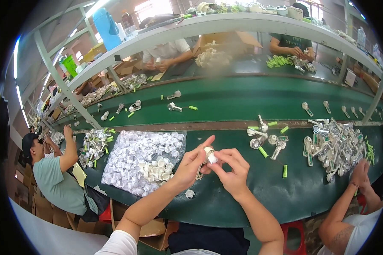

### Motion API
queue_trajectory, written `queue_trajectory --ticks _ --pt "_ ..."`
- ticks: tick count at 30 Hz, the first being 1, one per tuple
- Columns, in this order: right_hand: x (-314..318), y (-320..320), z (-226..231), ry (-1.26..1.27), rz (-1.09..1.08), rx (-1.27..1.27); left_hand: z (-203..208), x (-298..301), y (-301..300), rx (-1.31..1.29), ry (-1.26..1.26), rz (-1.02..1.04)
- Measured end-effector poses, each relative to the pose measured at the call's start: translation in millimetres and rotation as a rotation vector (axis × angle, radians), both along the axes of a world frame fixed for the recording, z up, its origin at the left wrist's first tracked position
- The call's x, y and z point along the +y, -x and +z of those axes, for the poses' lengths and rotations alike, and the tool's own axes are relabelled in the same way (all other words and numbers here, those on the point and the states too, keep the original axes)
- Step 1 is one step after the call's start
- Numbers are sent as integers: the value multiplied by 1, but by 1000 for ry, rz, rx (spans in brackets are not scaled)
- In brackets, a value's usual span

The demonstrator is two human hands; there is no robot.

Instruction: The person assembles electronic device components along an assembly line by taking white caps from the table, attaching them onto the circular device housings by hand, and placing the assembled units on the workbench.

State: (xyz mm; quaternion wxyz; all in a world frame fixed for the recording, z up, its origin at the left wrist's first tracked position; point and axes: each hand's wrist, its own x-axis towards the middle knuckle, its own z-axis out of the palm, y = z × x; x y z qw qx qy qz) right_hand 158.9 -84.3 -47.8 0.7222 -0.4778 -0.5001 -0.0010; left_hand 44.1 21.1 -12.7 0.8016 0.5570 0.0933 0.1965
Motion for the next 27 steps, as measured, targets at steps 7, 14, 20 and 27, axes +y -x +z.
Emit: queue_trajectory --ticks 7,14,20,27 --pt "2 9 3 91 -65 40 -16 -4 -1 96 -85 261" --pt "3 19 7 96 -231 -248 -10 -3 11 28 -292 259" --pt "5 22 0 76 401 436 -24 5 29 -116 -138 259" --pt "-1 34 0 42 327 143 -33 -8 37 -348 -117 201"
